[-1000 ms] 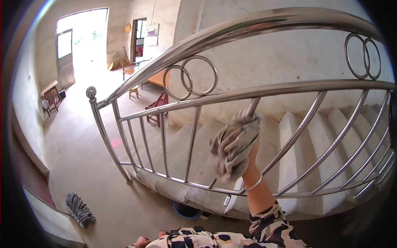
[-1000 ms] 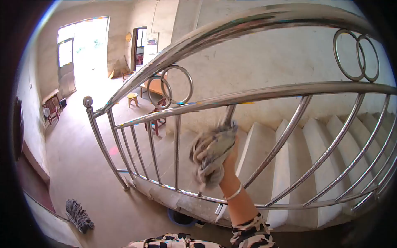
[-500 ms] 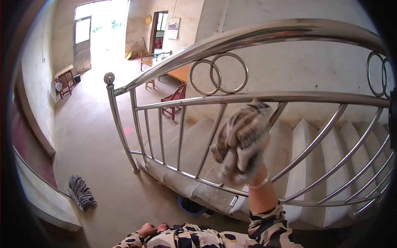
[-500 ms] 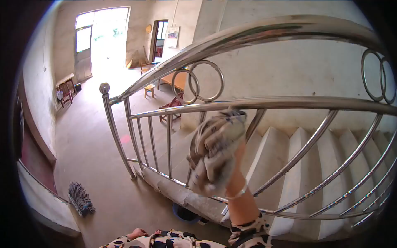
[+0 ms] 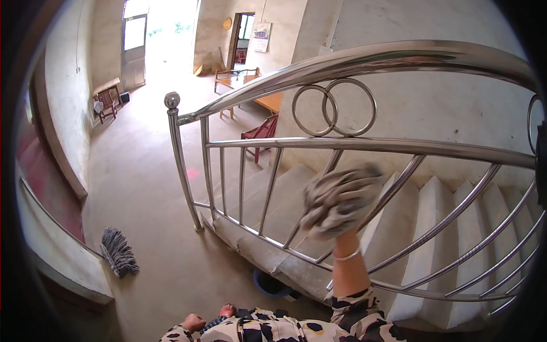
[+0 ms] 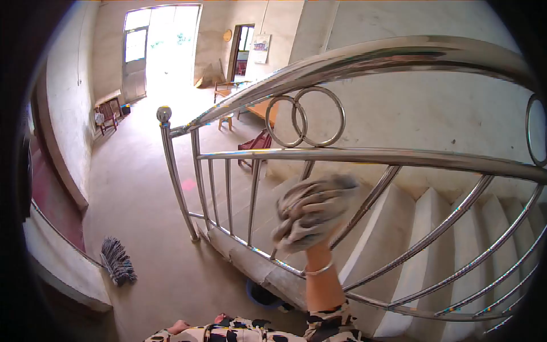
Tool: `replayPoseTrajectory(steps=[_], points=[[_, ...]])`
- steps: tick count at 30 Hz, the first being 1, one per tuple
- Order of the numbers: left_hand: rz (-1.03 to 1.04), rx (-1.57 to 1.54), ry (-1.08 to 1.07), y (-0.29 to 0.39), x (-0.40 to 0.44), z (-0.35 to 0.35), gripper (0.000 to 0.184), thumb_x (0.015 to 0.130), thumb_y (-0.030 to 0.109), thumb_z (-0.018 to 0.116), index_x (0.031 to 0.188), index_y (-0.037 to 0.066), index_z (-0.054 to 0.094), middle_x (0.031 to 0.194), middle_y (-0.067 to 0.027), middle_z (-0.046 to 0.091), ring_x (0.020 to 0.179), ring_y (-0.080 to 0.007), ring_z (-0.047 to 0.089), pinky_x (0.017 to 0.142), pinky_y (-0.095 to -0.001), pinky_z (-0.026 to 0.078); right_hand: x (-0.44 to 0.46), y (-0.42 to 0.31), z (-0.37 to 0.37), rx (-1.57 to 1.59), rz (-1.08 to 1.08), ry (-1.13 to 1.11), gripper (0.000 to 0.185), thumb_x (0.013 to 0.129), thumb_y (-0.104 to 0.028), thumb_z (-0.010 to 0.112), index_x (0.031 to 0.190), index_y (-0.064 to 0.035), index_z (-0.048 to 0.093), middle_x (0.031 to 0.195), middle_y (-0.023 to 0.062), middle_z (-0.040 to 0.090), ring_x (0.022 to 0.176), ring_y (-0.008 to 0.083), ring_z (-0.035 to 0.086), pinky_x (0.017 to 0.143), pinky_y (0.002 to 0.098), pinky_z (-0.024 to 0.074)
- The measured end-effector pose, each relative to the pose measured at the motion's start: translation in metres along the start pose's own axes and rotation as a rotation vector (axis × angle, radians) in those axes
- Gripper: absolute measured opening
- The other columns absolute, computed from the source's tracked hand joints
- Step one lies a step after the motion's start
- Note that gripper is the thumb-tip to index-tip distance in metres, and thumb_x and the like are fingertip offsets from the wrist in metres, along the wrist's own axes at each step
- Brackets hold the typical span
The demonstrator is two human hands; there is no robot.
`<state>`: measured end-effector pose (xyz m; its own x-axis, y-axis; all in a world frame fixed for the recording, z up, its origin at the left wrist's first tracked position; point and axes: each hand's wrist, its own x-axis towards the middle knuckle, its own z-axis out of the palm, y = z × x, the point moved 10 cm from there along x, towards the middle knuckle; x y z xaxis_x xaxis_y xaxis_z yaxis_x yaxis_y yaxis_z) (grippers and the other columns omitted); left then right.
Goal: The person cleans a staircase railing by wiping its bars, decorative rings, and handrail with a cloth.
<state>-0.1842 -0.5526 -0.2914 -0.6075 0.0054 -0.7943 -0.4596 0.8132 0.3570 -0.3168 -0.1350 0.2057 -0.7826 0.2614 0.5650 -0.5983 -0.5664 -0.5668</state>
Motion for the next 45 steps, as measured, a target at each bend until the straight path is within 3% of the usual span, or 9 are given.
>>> replayPoseTrajectory(steps=[7,14,16,20,30,33,36,44,45], points=[[0.153,0.087,-0.018,0.024,0.019,0.011,0.031,0.065,0.025,0.056,0.082,0.000,0.063,0.078,-0.0146,0.062,0.074,-0.0242,0.060,0.070,-0.0309,0.045,0.003,-0.062,0.070,-0.390,-0.445,-0.112,0.020,0.078,-0.021,0.054,0.088,-0.0053,0.047,0.082,0.0072,0.053,0.073,0.0177,0.054,0.066,0.0280,0.0469],[0.214,0.085,0.001,0.022,0.022,0.020,0.032,0.065,0.027,0.057,0.082,0.001,0.064,0.081,-0.0154,0.062,0.078,-0.0242,0.059,0.073,-0.0313,0.045,-0.014,0.044,-0.044,-0.085,0.108,0.319,0.029,0.085,-0.033,0.041,0.080,-0.0054,0.047,0.077,0.0073,0.053,0.072,0.0188,0.055,0.064,0.0307,0.0475],[0.131,0.083,-0.015,0.011,0.014,0.020,0.034,0.065,0.029,0.057,0.083,0.001,0.063,0.081,-0.0141,0.062,0.078,-0.0236,0.059,0.073,-0.0309,0.045,-0.031,0.071,-0.016,0.473,0.367,-0.018,0.027,0.086,-0.033,0.036,0.096,-0.0093,0.046,0.089,0.0066,0.052,0.079,0.0163,0.053,0.068,0.0314,0.0470],[0.019,0.065,-0.035,-0.013,-0.006,0.014,0.034,0.065,0.029,0.058,0.083,0.001,0.063,0.079,-0.0129,0.062,0.077,-0.0228,0.059,0.072,-0.0306,0.045,-0.038,0.076,-0.018,0.162,0.290,0.213,0.034,0.087,-0.038,0.032,0.094,-0.0084,0.047,0.084,0.0078,0.054,0.076,0.0181,0.055,0.064,0.0304,0.0480],[0.029,-0.134,0.081,-0.061,0.001,0.011,0.033,0.064,0.030,0.059,0.084,0.004,0.064,0.078,-0.0120,0.062,0.076,-0.0225,0.060,0.072,-0.0291,0.045,0.056,0.117,0.047,0.845,0.036,-0.419,0.042,0.085,-0.044,0.031,0.093,-0.0075,0.049,0.082,0.0087,0.054,0.083,0.0208,0.052,0.080,0.0376,0.0418],[-0.011,-0.240,0.079,-0.053,-0.016,-0.024,0.029,0.066,0.025,0.059,0.079,0.000,0.063,0.074,-0.0121,0.062,0.072,-0.0210,0.060,0.067,-0.0309,0.046,0.051,0.188,-0.034,0.268,0.249,0.332,0.041,0.087,-0.044,0.027,0.096,-0.0108,0.050,0.084,0.0060,0.055,0.085,0.0196,0.052,0.079,0.0329,0.0419],[-0.029,-0.294,0.044,-0.045,-0.008,-0.053,0.024,0.068,0.020,0.058,0.075,-0.002,0.062,0.069,-0.0117,0.061,0.066,-0.0203,0.059,0.060,-0.0308,0.046,0.046,0.191,-0.031,0.302,0.276,0.028,0.033,0.088,-0.037,0.030,0.097,-0.0105,0.048,0.086,0.0048,0.055,0.082,0.0181,0.054,0.075,0.0334,0.0442],[0.048,-0.400,-0.103,-0.073,0.120,-0.074,0.014,0.071,0.011,0.054,0.069,-0.002,0.060,0.060,-0.0079,0.058,0.054,-0.0162,0.057,0.046,-0.0260,0.044,0.034,0.131,0.039,-0.179,0.304,0.276,0.015,0.073,-0.015,0.053,0.082,-0.0036,0.056,0.082,0.0142,0.052,0.076,0.0293,0.053,0.070,0.0352,0.0442],[0.041,-0.400,-0.101,-0.071,0.120,-0.079,0.014,0.071,0.011,0.054,0.069,-0.002,0.060,0.060,-0.0079,0.058,0.054,-0.0162,0.057,0.046,-0.0260,0.044,0.052,0.089,0.074,-0.985,-0.088,0.008,0.017,0.068,-0.015,0.055,0.078,-0.0020,0.057,0.081,0.0160,0.052,0.074,0.0298,0.053,0.070,0.0362,0.0436]])
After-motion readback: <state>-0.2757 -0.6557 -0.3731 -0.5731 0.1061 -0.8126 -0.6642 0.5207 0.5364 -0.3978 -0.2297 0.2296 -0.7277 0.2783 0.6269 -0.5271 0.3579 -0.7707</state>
